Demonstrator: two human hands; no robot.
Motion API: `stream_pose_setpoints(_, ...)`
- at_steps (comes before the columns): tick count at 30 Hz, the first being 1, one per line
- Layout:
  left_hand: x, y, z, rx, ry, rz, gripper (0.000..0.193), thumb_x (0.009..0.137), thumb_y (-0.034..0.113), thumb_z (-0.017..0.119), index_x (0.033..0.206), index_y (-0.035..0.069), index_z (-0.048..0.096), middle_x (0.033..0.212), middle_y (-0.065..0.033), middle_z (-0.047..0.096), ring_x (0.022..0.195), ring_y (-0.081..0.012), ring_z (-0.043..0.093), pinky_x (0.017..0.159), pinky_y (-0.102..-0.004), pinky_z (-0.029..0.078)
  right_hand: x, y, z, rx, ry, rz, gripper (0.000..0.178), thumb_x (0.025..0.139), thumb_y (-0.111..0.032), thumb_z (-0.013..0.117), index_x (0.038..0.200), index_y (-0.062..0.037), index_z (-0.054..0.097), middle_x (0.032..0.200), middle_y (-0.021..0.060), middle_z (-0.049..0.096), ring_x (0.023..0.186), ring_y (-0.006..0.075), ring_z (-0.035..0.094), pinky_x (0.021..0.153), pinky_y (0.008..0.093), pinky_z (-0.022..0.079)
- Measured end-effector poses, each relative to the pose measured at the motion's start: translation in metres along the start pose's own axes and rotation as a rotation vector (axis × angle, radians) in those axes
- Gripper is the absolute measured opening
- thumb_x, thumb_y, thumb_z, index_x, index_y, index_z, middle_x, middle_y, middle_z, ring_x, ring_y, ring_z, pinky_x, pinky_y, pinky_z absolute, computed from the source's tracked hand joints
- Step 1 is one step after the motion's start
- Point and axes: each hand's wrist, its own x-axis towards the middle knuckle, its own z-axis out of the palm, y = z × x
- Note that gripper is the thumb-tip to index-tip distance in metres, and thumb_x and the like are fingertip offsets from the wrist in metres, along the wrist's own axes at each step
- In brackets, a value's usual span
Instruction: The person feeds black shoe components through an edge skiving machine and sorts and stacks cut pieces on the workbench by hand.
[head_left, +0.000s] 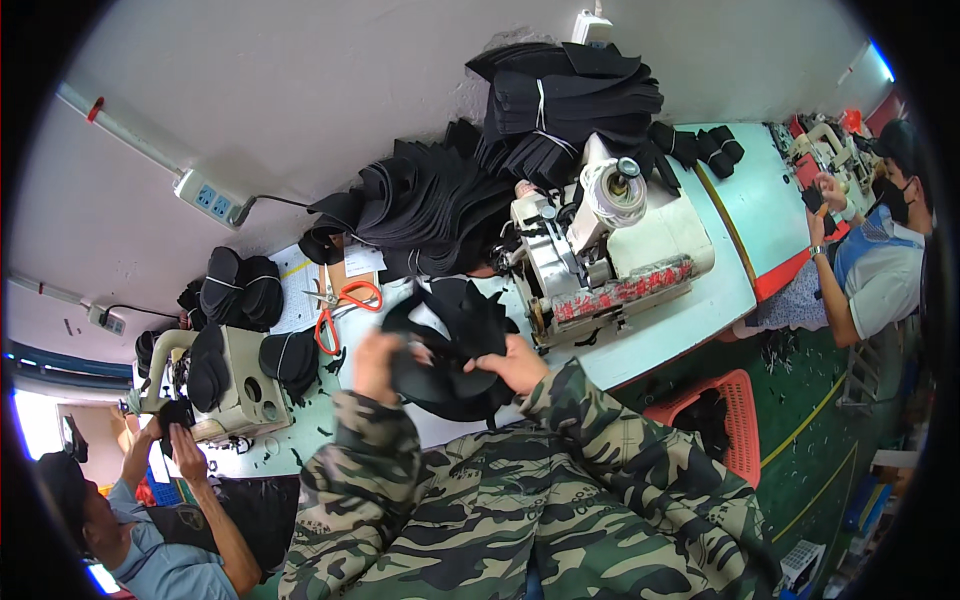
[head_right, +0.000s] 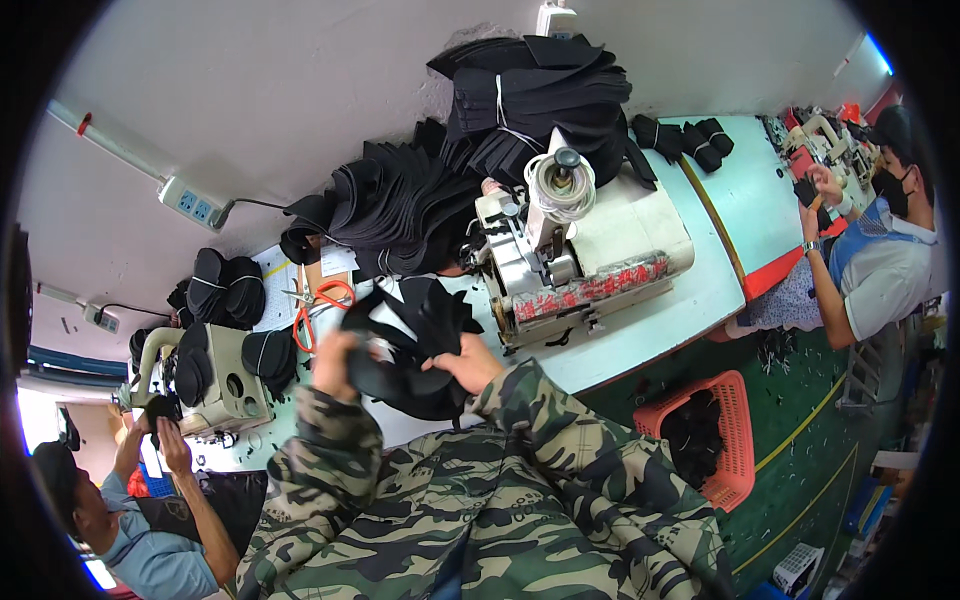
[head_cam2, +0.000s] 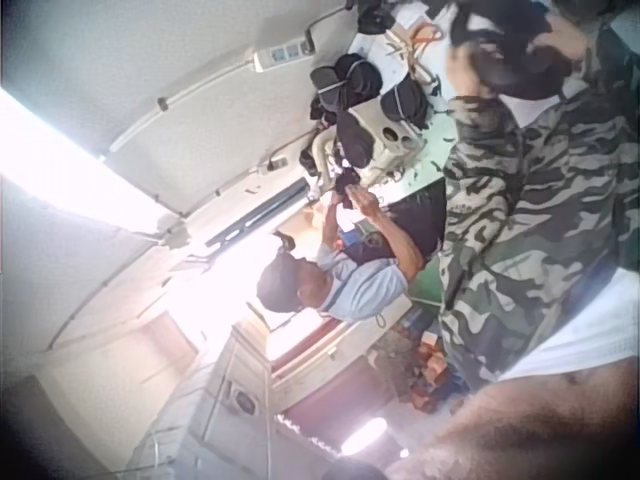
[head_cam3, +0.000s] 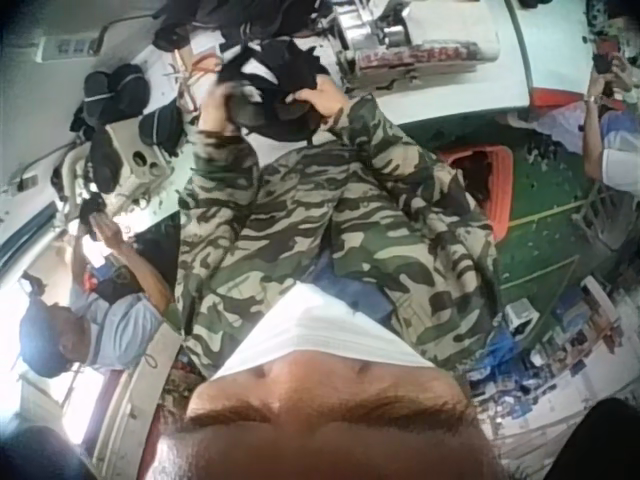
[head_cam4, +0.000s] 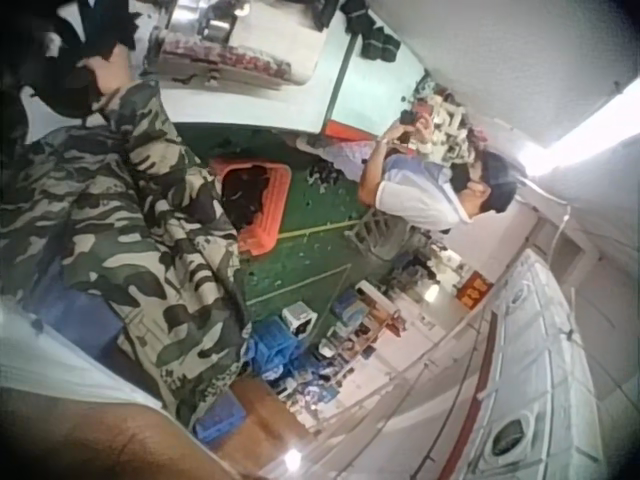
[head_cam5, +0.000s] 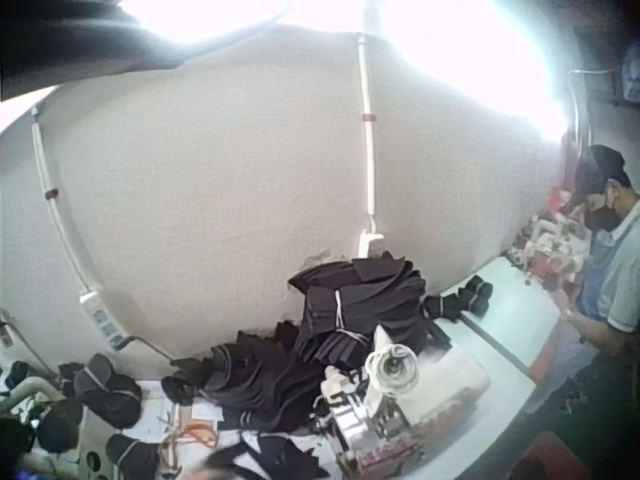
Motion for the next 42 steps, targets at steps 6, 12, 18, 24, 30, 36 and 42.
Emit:
stream_pose_setpoints(6, -0.001, 0.138, -0.045, 0.676, 0.197, 0.73, 0.05, 0.075, -0.005, 0.045, 0.124, 0.002, 0.045, 0.105, -0.0129, 0.057, 0.087, -0.0177, 0.058, 0.073, -0.0246, 0.049, -0.031, -0.014, -0.036, 0.379, 0.084, 0.131, 0.023, 0.077, 0.004, 0.047, 0.098, 0.0091, 0.055, 0.083, 0.0162, 0.063, 0.071, 0.0275, 0.065, 0.068, 0.0358, 0.054)
stream_pose_setpoints(12, 0.031, 0.102, -0.066, 1.263, 0.011, 1.029, 0.019, 0.083, 0.005, 0.051, 0.099, -0.002, 0.059, 0.067, -0.0071, 0.059, 0.049, -0.0174, 0.058, 0.042, -0.0263, 0.045, -0.048, -0.052, -0.022, 0.356, 0.053, 0.149, 0.019, 0.085, -0.016, 0.056, 0.084, 0.0027, 0.058, 0.071, 0.0097, 0.06, 0.06, 0.019, 0.061, 0.057, 0.0309, 0.05)
stream_pose_setpoints(18, 0.063, 0.087, -0.142, 0.985, 0.25, 0.534, 0.018, 0.079, 0.007, 0.056, 0.095, -0.003, 0.058, 0.074, -0.0152, 0.063, 0.058, -0.0242, 0.063, 0.051, -0.0327, 0.05, -0.061, -0.08, -0.019, 0.213, 0.076, 0.033, 0.021, 0.087, -0.019, 0.055, 0.079, -0.0002, 0.058, 0.067, 0.0064, 0.059, 0.058, 0.0141, 0.058, 0.055, 0.0264, 0.046)
stream_pose_setpoints(24, 0.029, -0.023, -0.001, 1.685, 0.195, 0.453, 0.034, 0.076, 0.014, 0.056, 0.109, 0.011, 0.048, 0.065, -0.0176, 0.059, 0.061, -0.0393, 0.059, 0.056, -0.0492, 0.046, -0.057, -0.083, -0.012, 0.046, 0.108, 0.01, 0.018, 0.087, -0.018, 0.056, 0.081, -0.0007, 0.058, 0.07, 0.0054, 0.06, 0.058, 0.0125, 0.058, 0.055, 0.0253, 0.045)
stream_pose_setpoints(30, 0.009, -0.096, 0.034, 1.591, -0.012, 0.329, 0.069, 0.068, 0.03, 0.065, 0.129, 0.012, 0.037, 0.078, -0.0195, 0.062, 0.069, -0.0364, 0.062, 0.062, -0.0471, 0.049, -0.062, -0.089, -0.009, -0.053, 0.146, -0.07, 0.017, 0.088, -0.016, 0.055, 0.08, -0.0007, 0.058, 0.07, 0.0044, 0.06, 0.061, 0.0103, 0.057, 0.056, 0.0244, 0.045)
stream_pose_setpoints(36, 0.027, -0.061, 0.018, 1.252, -0.23, 0.006, 0.064, 0.07, 0.014, 0.064, 0.128, 0.004, 0.039, 0.106, -0.0234, 0.058, 0.099, -0.0375, 0.057, 0.087, -0.0361, 0.045, -0.056, -0.08, -0.013, -0.086, 0.178, -0.069, 0.012, 0.086, -0.012, 0.056, 0.086, 0.0002, 0.057, 0.073, 0.0055, 0.06, 0.06, 0.0098, 0.056, 0.058, 0.0238, 0.046)
stream_pose_setpoints(42, 0.03, -0.08, -0.01, 1.026, -0.209, 0.261, 0.056, 0.068, 0.012, 0.068, 0.12, 0.005, 0.049, 0.113, -0.0206, 0.057, 0.104, -0.0355, 0.055, 0.091, -0.0353, 0.043, -0.046, -0.069, -0.007, -0.126, 0.137, -0.032, 0.013, 0.083, -0.009, 0.057, 0.093, 0.0005, 0.055, 0.076, 0.0072, 0.061, 0.061, 0.0106, 0.057, 0.058, 0.0235, 0.045)
